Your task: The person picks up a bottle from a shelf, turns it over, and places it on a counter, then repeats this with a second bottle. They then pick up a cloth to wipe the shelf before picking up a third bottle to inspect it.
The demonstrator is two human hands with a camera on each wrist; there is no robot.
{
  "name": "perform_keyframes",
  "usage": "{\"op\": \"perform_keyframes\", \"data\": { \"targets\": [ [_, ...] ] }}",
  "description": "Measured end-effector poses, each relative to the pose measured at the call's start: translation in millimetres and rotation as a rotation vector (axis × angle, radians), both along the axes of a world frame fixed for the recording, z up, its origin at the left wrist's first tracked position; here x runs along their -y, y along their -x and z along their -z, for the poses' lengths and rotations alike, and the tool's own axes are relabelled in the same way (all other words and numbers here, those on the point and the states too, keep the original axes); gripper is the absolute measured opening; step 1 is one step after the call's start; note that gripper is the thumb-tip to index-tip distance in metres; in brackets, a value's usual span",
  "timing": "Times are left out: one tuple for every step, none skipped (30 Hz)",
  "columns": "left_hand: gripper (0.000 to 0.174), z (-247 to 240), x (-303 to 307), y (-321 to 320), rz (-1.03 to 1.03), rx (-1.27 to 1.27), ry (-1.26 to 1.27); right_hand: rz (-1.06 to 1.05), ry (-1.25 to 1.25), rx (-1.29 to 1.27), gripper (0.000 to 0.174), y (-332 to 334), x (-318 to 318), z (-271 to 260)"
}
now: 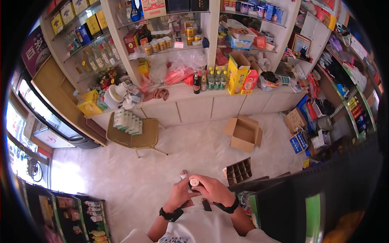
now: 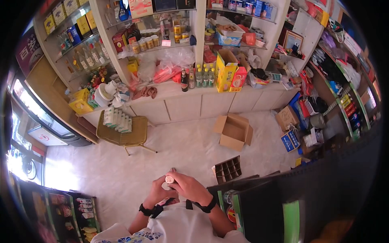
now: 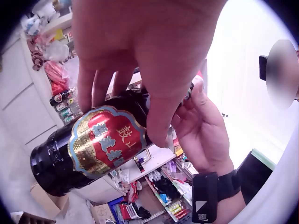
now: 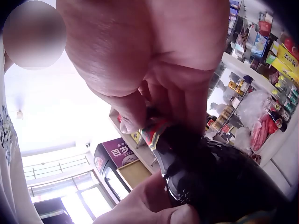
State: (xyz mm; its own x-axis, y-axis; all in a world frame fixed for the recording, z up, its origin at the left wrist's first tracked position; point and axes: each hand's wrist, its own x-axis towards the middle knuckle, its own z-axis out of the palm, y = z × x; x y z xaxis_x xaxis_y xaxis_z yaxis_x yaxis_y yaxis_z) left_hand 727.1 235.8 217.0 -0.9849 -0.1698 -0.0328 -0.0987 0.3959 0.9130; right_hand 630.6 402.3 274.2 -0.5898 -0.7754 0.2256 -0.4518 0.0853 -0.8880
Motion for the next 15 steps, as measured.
{"op": "perform_keyframes", "data": {
  "targets": [
    [0.063,1,10,15,0.0,-0.001,-0.009,0.01,-0.01,0.015,0.034,14,9,1],
    [0.062,1,20,32,0.032,-0.081,0.026,0.008,-0.021,0.01,0.034,30,18,1],
    [0.061,-1,31,50,0.059,-0.161,0.06,0.025,-0.023,-0.004,0.034,46,29,1],
    [0.061,-4,43,67,0.051,-0.161,0.048,0.04,-0.026,-0.014,0.035,60,40,1],
    [0.061,-10,56,83,0.071,-0.082,0.029,0.034,-0.037,-0.01,0.035,75,53,3],
    [0.06,-16,71,99,0.097,0.001,0.01,0.036,-0.053,0.023,0.036,91,67,5],
    [0.06,-16,89,119,0.101,0.002,0.0,0.043,-0.07,0.05,0.036,109,81,2],
    [0.059,-12,106,139,0.157,-0.058,-0.011,0.039,-0.075,-0.04,0.036,123,97,-9],
    [0.058,-10,121,156,0.212,-0.117,-0.021,0.04,-0.088,-0.036,0.036,135,107,-9],
    [0.055,-12,136,176,0.236,-0.149,-0.045,0.047,-0.099,-0.095,0.036,149,120,-6],
    [0.055,-14,151,195,0.241,-0.158,-0.04,0.056,-0.101,-0.161,0.035,166,135,-4],
    [0.054,-16,165,212,0.248,-0.177,-0.021,0.072,-0.111,-0.164,0.033,180,146,-4],
    [0.053,-16,175,225,0.256,-0.185,-0.009,0.078,-0.11,-0.157,0.033,194,157,-4],
    [0.053,-17,185,238,0.266,-0.171,-0.012,0.089,-0.098,-0.131,0.033,206,167,-4],
    [0.054,-19,195,253,0.275,-0.169,-0.022,0.105,-0.086,-0.102,0.032,216,175,-4]
  ]
}}
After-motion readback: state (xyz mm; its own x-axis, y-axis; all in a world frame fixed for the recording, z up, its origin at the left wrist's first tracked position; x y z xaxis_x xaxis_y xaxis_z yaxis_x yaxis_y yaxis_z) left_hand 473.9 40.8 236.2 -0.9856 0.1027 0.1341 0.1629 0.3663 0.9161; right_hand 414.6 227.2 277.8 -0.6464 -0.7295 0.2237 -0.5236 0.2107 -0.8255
